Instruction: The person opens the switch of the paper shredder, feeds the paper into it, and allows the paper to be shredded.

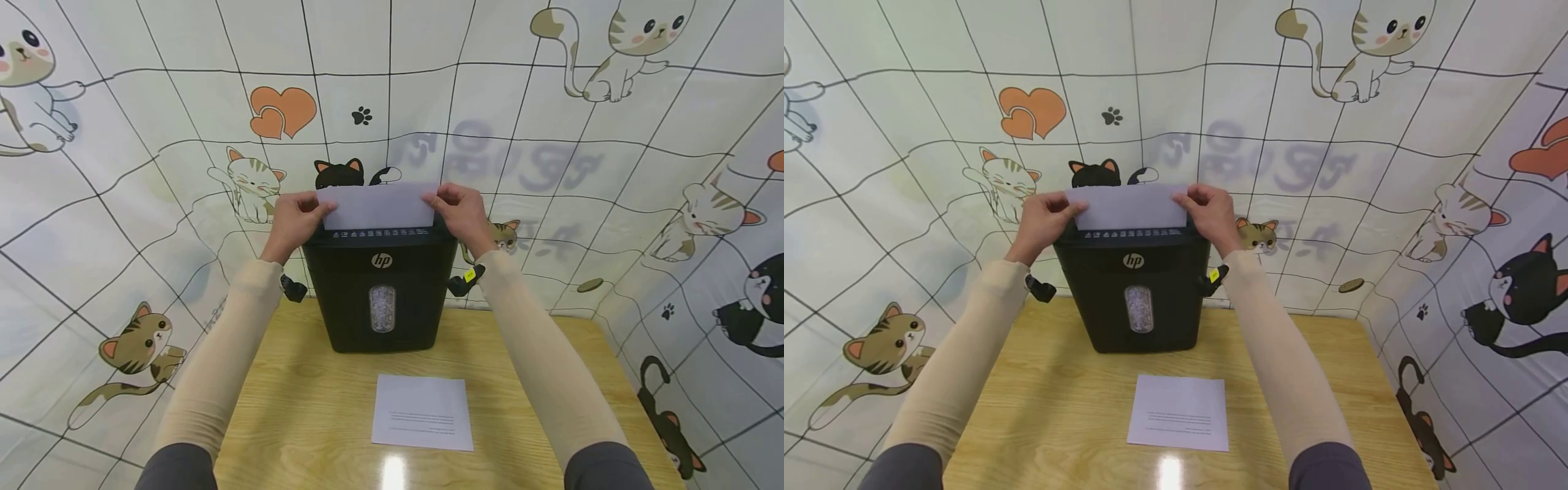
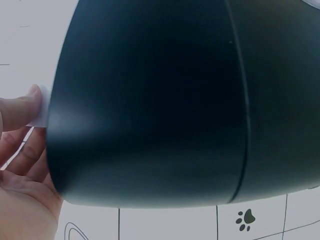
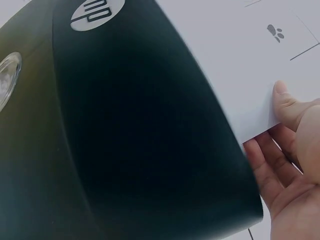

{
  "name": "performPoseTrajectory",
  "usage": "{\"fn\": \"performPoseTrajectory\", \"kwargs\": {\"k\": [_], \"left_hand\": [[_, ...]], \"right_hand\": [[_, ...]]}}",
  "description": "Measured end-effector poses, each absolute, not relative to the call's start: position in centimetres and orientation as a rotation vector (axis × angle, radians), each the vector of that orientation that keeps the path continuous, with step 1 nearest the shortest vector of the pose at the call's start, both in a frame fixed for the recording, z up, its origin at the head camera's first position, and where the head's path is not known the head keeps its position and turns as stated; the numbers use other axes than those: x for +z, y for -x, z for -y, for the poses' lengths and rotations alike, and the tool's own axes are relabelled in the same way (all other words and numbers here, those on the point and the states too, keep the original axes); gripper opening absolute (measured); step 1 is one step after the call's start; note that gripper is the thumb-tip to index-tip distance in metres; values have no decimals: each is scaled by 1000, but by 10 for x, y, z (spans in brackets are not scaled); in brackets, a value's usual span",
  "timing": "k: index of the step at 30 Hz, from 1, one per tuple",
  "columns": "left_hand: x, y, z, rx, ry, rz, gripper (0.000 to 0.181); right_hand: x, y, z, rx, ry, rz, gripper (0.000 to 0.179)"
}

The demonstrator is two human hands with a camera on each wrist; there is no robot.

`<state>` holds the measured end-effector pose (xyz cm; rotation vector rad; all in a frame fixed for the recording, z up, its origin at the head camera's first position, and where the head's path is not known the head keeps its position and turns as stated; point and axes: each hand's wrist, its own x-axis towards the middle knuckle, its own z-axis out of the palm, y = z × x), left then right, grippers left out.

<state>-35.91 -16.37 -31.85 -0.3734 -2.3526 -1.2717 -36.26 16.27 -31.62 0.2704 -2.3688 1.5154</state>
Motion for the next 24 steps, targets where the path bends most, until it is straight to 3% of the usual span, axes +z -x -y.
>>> {"fn": "performPoseTrajectory", "kwargs": {"k": [13,24], "left_hand": [[-328,358,166,-1279,365,2390,28],[-335,356,168,-1365,426,2403,40]], "right_hand": [[-325,360,-169,1490,-358,2441,29],[-328,353,-172,1372,-486,2518,42]]}}
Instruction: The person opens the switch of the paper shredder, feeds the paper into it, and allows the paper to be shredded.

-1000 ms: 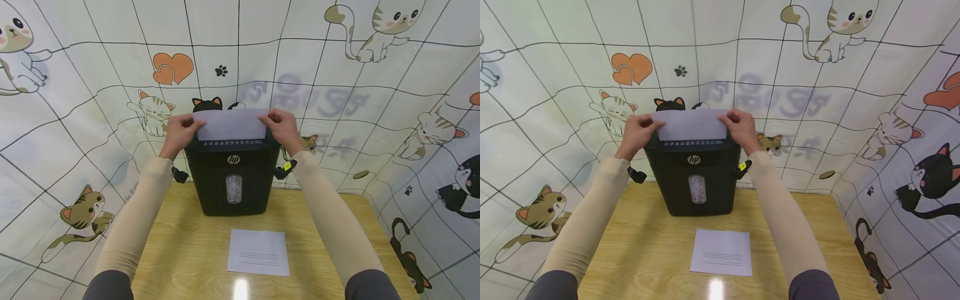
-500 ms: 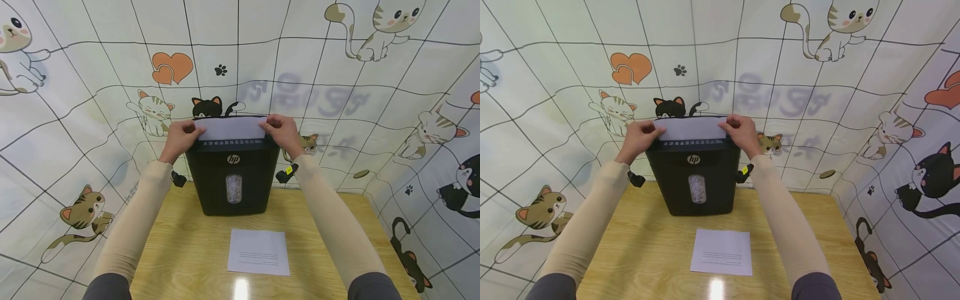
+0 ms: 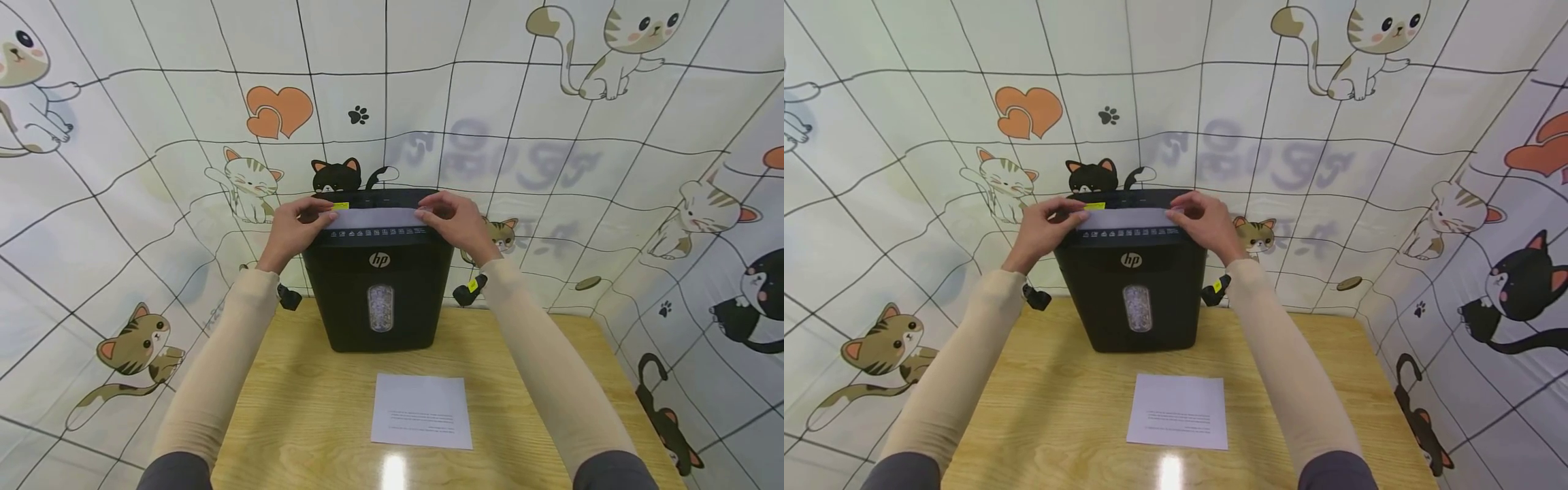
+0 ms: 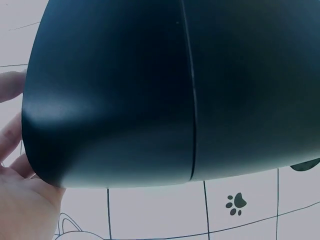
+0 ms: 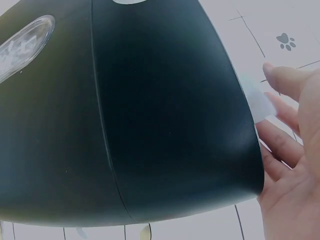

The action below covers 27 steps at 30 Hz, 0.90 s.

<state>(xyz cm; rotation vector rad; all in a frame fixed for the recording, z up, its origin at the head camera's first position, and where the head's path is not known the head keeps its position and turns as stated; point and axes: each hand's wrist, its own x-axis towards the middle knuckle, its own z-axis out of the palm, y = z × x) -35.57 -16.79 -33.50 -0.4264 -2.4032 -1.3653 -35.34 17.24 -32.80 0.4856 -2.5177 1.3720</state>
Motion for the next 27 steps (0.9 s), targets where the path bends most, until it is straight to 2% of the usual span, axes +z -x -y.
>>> {"fn": "performPoseTrajectory", "kwargs": {"k": [6,17,27], "left_hand": [[-337,351,170,-1384,470,2420,57],[-347,338,174,-1104,605,2372,82],[-363,316,177,-1041,549,2378,104]], "right_hand": [[-330,347,-176,1307,-579,2532,58],[-338,332,-191,1112,-622,2542,78],[-347,315,-200,1014,-641,2496,96]]}}
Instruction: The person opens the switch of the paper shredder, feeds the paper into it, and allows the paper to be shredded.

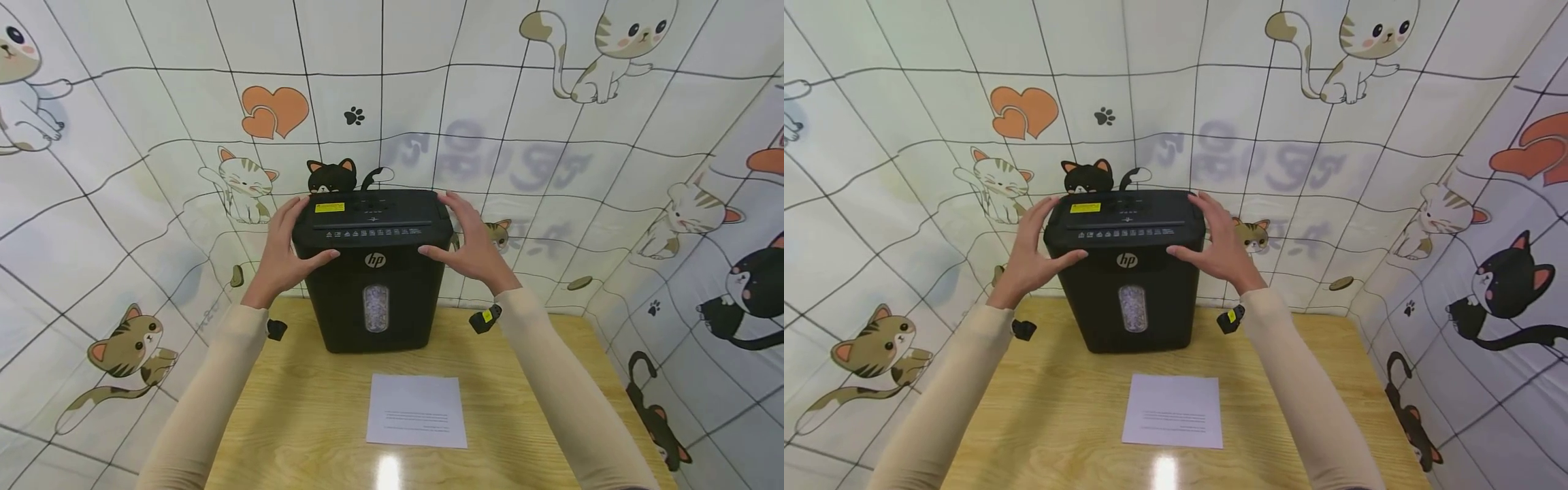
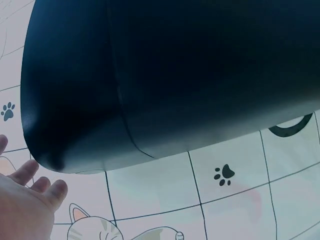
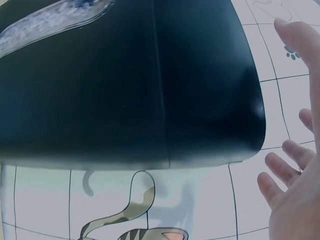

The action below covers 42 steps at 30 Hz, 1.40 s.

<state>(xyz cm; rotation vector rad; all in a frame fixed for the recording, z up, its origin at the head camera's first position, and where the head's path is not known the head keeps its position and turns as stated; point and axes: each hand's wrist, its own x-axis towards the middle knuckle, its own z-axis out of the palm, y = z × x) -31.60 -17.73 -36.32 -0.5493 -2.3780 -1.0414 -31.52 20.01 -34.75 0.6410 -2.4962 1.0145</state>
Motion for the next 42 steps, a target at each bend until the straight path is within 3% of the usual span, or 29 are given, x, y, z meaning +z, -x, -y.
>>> {"fn": "performPoseTrajectory", "kwargs": {"k": [12,42], "left_hand": [[-404,292,187,-1071,452,2349,114],[-551,248,176,-1224,425,2329,121]], "right_hand": [[-377,295,-225,1063,-553,2537,104],[-516,231,-256,1160,-303,2666,106]]}}
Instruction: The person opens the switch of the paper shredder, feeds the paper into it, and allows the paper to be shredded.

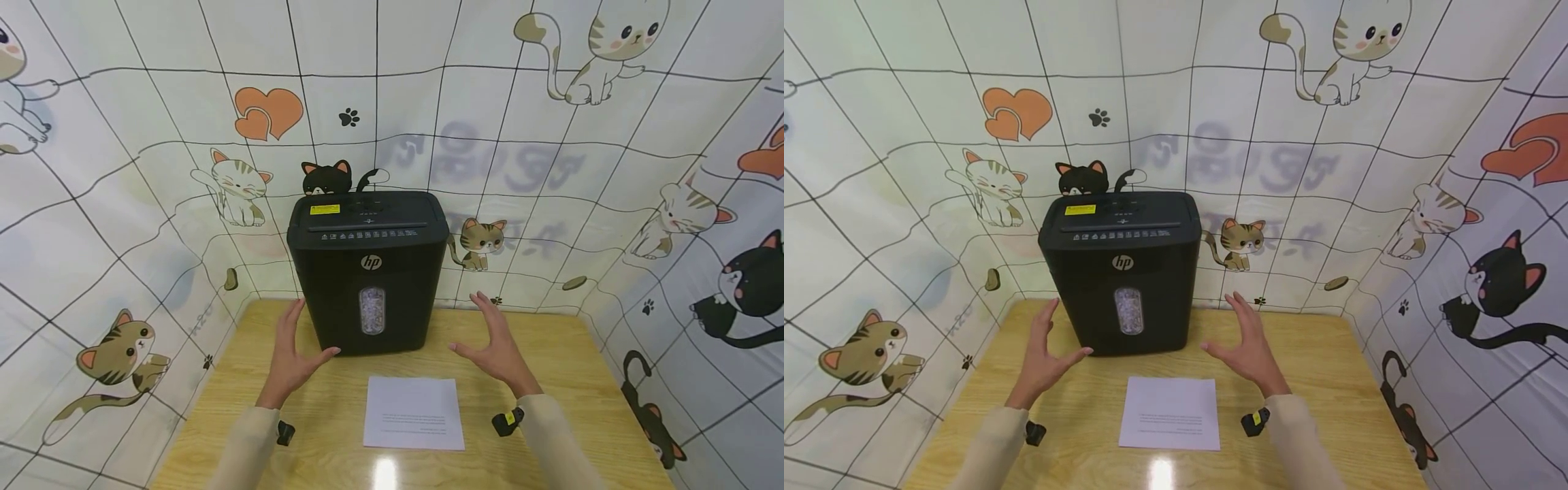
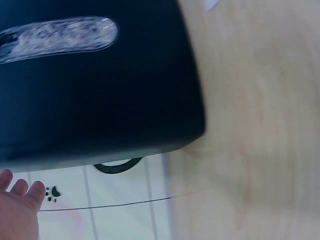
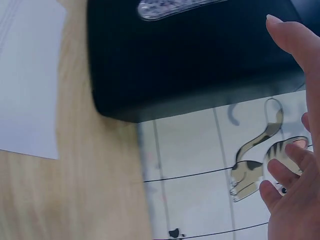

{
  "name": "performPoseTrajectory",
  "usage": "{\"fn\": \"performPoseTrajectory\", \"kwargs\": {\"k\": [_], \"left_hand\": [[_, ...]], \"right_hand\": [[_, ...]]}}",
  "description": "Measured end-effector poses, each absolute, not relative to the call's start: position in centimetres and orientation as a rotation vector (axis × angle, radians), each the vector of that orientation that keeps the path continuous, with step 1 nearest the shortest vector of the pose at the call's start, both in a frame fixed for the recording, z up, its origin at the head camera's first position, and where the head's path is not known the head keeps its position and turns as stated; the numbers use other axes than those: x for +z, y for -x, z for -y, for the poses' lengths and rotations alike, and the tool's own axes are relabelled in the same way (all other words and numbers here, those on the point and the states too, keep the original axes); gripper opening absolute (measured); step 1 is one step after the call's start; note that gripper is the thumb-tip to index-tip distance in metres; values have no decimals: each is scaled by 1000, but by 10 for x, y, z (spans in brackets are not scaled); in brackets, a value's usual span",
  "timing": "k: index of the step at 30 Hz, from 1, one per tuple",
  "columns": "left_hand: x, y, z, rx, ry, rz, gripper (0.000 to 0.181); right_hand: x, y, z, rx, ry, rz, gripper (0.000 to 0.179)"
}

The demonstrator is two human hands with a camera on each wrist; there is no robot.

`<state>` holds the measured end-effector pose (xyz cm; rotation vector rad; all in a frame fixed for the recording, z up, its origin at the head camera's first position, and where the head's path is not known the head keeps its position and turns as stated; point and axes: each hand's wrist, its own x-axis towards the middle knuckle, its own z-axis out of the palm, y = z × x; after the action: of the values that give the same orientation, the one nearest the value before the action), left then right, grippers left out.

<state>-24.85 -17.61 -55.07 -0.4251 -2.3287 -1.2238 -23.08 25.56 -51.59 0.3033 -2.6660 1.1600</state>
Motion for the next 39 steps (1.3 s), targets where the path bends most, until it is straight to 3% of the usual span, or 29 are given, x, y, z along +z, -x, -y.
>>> {"fn": "performPoseTrajectory", "kwargs": {"k": [16,34,39], "left_hand": [[-605,229,153,-1359,373,2430,121],[-642,218,126,-1185,544,2733,114],[-648,217,118,-1118,617,2772,120]], "right_hand": [[-570,209,-246,1225,-277,2708,108],[-614,193,-234,1211,-251,2816,104],[-625,189,-229,1205,-251,2829,104]]}}
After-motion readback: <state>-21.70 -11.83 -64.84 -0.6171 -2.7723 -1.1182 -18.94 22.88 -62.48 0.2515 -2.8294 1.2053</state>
